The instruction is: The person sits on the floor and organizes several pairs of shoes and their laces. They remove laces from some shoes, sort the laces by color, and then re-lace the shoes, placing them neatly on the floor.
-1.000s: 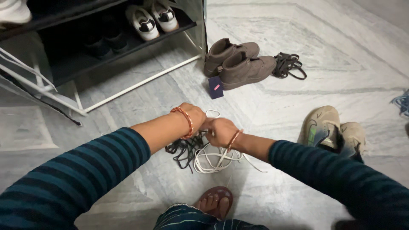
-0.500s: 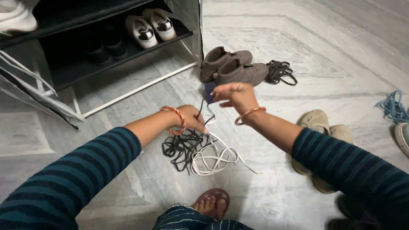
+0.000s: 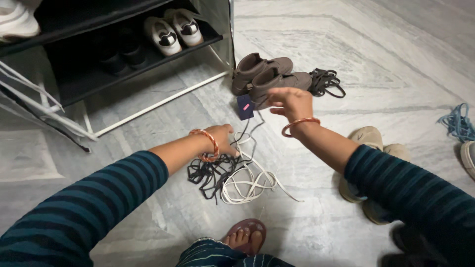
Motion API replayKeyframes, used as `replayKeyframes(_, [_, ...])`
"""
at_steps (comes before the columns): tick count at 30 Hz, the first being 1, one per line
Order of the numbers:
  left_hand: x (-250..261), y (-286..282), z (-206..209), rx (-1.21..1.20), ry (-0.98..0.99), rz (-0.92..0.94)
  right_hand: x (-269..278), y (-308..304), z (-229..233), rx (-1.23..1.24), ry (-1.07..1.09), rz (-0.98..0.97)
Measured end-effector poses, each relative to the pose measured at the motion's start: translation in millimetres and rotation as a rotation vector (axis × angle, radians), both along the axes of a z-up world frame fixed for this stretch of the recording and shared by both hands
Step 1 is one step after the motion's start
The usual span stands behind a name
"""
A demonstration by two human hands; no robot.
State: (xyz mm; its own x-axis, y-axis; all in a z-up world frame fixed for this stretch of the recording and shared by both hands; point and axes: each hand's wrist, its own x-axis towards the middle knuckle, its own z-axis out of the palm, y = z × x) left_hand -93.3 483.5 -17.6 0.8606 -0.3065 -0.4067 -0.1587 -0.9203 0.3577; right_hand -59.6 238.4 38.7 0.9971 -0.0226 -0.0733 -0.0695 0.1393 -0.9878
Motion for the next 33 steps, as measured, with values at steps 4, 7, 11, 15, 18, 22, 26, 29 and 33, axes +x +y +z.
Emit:
replayKeyframes(4, [-11,-15,2,-0.096,-0.122,0.016,-12,25,25,0.125,-0.012,0.118])
replayKeyframes(7, [-17,-17,-3,-0.156,-0.064,-0.010,-15,35,54,0.271,-0.045,0.156])
replayKeyframes(11, [-17,-15,-20,-0.118,0.183,-0.044,-7,30,89,0.328,-0.189,0.073])
replayKeyframes(15, [-10,-2,-32,0.037,0.129,-0.057,6,10,88,0.298,-0.195,-0.060])
replayKeyframes(18, [-1,7,-31,0.088,0.089,-0.068,20,0,57,0.126,-0.115,-0.207])
replayKeyframes(22, [8,2,-16,-0.324,0.333,0.317,13,-14,-6,-0.062,-0.005,-0.043])
replayKeyframes(26, [15,-26,2,-0.739,0.349,0.437,-3,-10,-43,-0.393,0.112,0.493])
replayKeyframes(29, [18,-44,19,-0.827,0.336,0.431,-23,1,-57,-0.672,-0.063,0.732])
replayKeyframes(33, [12,-55,38,-0.791,0.275,0.387,-33,19,-66,-0.686,0.039,0.749])
